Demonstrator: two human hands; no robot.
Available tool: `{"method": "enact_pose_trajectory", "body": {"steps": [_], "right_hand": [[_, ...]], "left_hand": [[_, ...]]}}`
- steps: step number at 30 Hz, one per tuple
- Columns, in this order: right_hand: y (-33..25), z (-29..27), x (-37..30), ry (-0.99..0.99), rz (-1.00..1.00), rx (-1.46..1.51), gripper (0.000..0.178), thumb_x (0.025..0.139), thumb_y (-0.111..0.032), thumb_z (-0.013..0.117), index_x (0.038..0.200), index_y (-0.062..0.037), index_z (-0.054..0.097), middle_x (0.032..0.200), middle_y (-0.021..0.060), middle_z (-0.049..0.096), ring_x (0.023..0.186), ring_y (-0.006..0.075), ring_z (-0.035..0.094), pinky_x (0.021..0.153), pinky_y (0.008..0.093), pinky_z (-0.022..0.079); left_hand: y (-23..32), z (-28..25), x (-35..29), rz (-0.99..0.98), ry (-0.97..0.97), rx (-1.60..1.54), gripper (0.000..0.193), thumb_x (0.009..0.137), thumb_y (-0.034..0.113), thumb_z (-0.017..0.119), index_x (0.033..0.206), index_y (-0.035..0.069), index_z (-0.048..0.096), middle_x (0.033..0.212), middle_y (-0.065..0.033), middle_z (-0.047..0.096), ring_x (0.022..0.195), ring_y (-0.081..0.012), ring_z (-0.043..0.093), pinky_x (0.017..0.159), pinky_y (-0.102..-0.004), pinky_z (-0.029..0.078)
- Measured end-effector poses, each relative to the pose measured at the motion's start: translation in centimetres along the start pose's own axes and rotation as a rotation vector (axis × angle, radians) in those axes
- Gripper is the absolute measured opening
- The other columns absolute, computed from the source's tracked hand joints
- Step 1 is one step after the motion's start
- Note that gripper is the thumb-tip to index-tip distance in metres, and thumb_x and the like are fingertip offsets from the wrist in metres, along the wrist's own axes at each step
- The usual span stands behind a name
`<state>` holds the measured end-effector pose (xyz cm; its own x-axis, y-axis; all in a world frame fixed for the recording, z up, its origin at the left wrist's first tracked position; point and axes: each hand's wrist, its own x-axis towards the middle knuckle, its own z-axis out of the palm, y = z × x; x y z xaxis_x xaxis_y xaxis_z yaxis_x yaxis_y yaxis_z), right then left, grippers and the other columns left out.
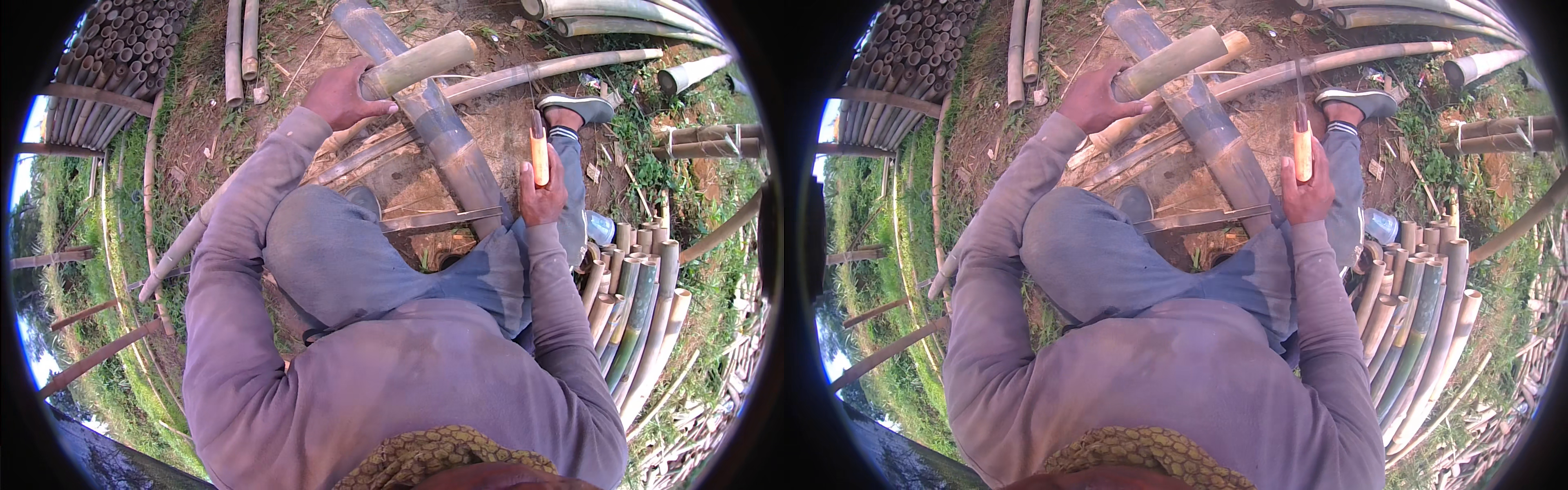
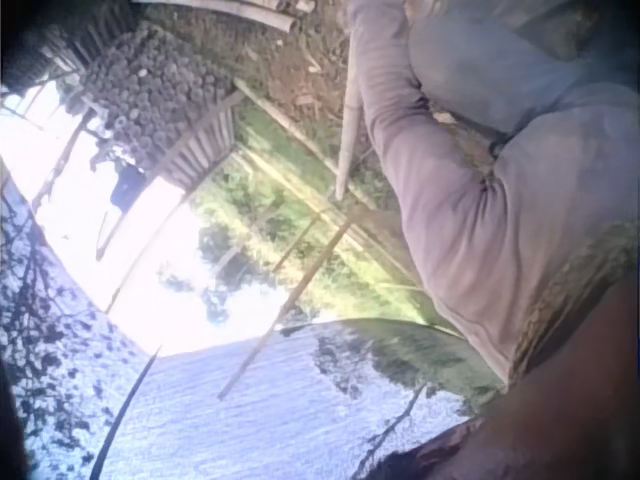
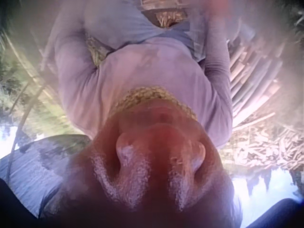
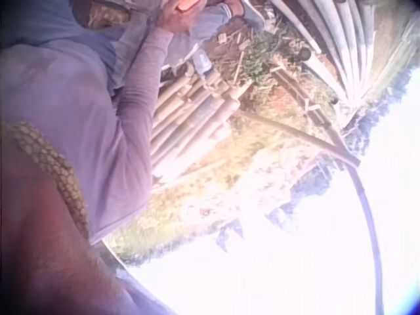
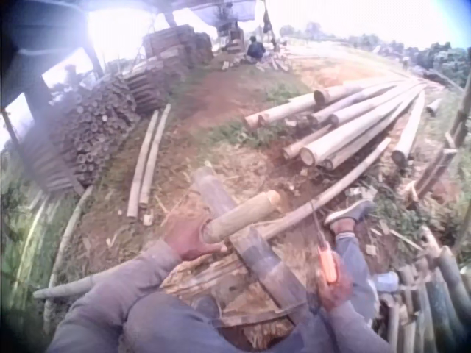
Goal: The person sits on the ground and uses a hand saw to cut a long bamboo pole into shorter sections. They repeatedly position the pole, saw through it, and set the cut pieces aside.
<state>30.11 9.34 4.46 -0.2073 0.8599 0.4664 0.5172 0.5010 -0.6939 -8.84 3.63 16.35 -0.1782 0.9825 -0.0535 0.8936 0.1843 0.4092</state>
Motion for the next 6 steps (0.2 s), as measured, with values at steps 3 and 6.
{"method": "enact_pose_trajectory", "body": {"steps": [3, 6], "right_hand": [[0.3, 1.5, -0.4, -0.202, 0.034, -0.158, 0.064, 0.093, -0.031, 0.079, 0.145, -0.0025, 0.057, 0.137, 0.0215, 0.066, 0.126, 0.0386, 0.066, 0.104, 0.0458, 0.054], [-2.5, 2.4, 1.3, -0.217, -0.046, -0.309, 0.063, 0.092, -0.038, 0.08, 0.147, -0.0128, 0.06, 0.153, 0.0197, 0.056, 0.147, 0.0347, 0.05, 0.121, 0.0458, 0.04]], "left_hand": [[-0.3, -0.6, -0.3, 0.027, 0.002, -0.051, 0.093, 0.076, 0.059, 0.09, 0.143, 0.005, 0.058, 0.121, -0.023, 0.073, 0.113, -0.0389, 0.072, 0.099, -0.0467, 0.056], [0.2, -2.7, -1.2, 0.054, -0.031, -0.096, 0.096, 0.076, 0.061, 0.089, 0.146, 0.006, 0.056, 0.122, -0.0235, 0.073, 0.114, -0.0389, 0.072, 0.101, -0.0466, 0.055]]}}
